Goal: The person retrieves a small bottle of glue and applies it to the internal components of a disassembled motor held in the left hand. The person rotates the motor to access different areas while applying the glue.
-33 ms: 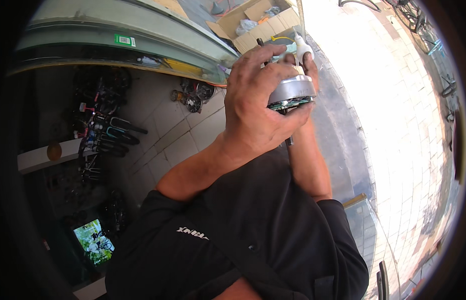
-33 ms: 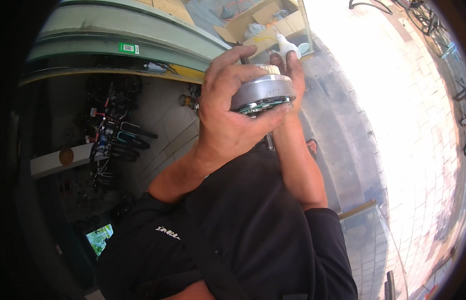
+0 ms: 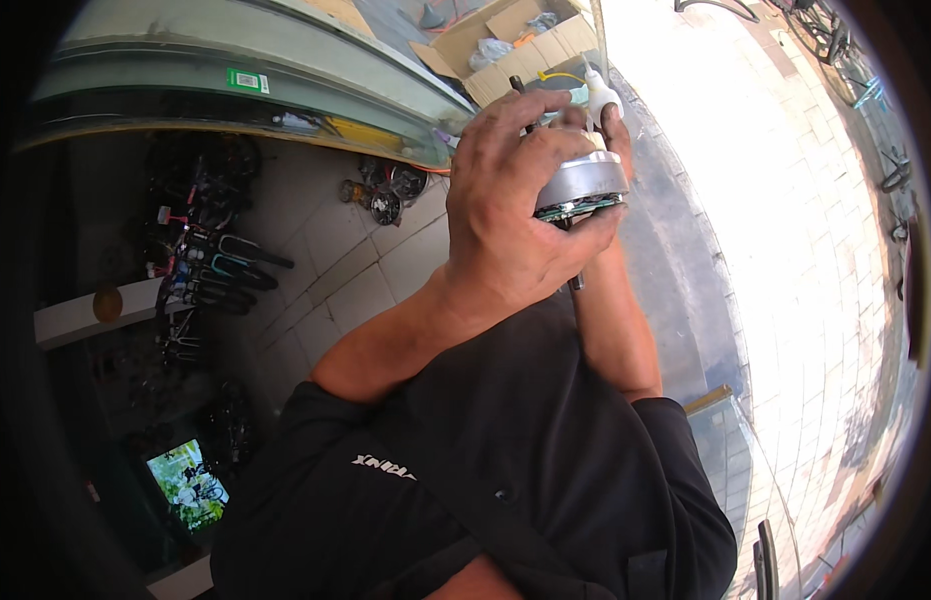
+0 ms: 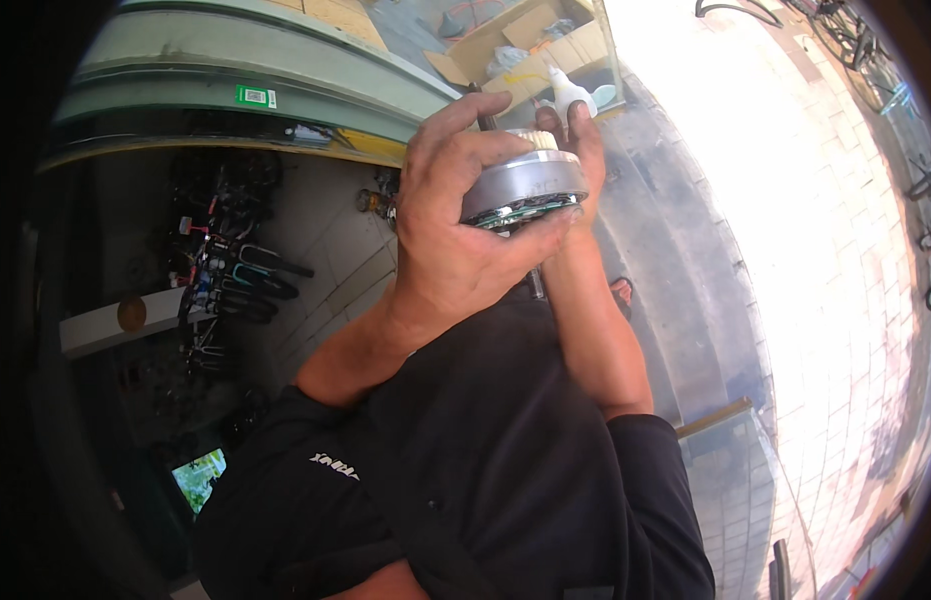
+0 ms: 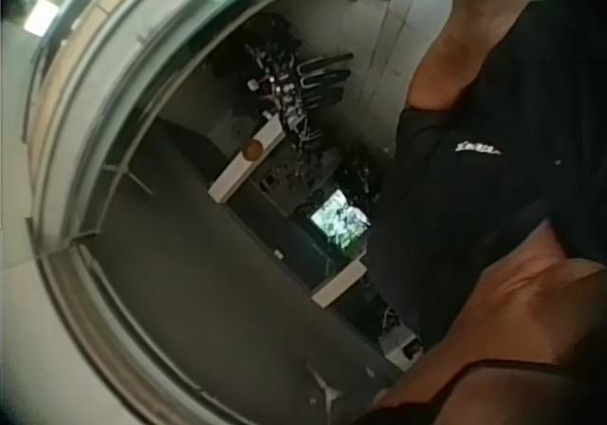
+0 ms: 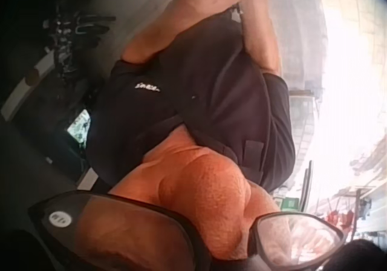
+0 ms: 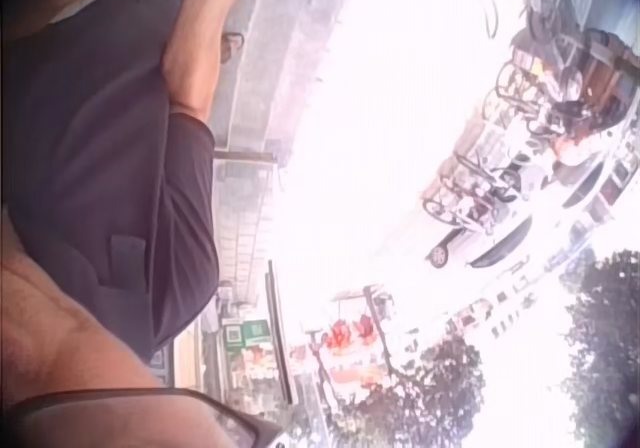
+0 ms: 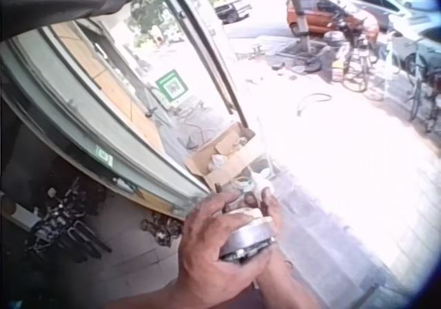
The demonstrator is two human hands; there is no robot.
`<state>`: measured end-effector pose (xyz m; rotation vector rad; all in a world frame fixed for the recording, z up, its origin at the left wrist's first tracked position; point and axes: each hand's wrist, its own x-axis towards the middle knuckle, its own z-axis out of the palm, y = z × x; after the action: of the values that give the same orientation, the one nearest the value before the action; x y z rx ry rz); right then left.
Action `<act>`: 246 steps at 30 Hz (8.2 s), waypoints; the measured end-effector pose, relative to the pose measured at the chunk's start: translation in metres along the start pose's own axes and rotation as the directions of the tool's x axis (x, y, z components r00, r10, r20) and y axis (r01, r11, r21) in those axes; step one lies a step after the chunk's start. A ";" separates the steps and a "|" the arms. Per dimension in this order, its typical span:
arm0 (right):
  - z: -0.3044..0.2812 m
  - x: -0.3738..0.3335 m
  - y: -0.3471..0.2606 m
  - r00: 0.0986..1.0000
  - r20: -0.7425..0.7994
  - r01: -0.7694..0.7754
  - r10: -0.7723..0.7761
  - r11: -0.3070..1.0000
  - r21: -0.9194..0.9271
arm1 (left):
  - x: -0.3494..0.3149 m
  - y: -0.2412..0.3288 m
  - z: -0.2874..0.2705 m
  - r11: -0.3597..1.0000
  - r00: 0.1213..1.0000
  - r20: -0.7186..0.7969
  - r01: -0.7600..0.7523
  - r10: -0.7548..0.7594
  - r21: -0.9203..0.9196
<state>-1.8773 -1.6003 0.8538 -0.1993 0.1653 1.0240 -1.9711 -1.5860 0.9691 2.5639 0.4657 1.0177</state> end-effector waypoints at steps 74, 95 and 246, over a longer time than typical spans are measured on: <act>0.029 -0.020 0.000 0.966 0.124 0.237 -0.226 0.967 -0.090 | -0.017 -0.009 -0.034 0.984 1.000 -0.014 -0.028 0.026 -0.179; 0.021 -0.012 0.000 0.980 0.042 0.195 -0.194 0.981 -0.010 | -0.015 -0.009 -0.021 0.996 0.997 -0.074 -0.040 0.035 -0.074; 0.023 -0.016 0.014 0.987 0.108 0.137 -0.116 0.968 -0.211 | -0.029 -0.026 -0.034 0.949 0.980 -0.037 0.178 -0.194 -0.262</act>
<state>-1.8964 -1.6007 0.8785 -0.3555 -0.0469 0.9207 -2.0195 -1.5684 0.9638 2.2193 0.5420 1.0194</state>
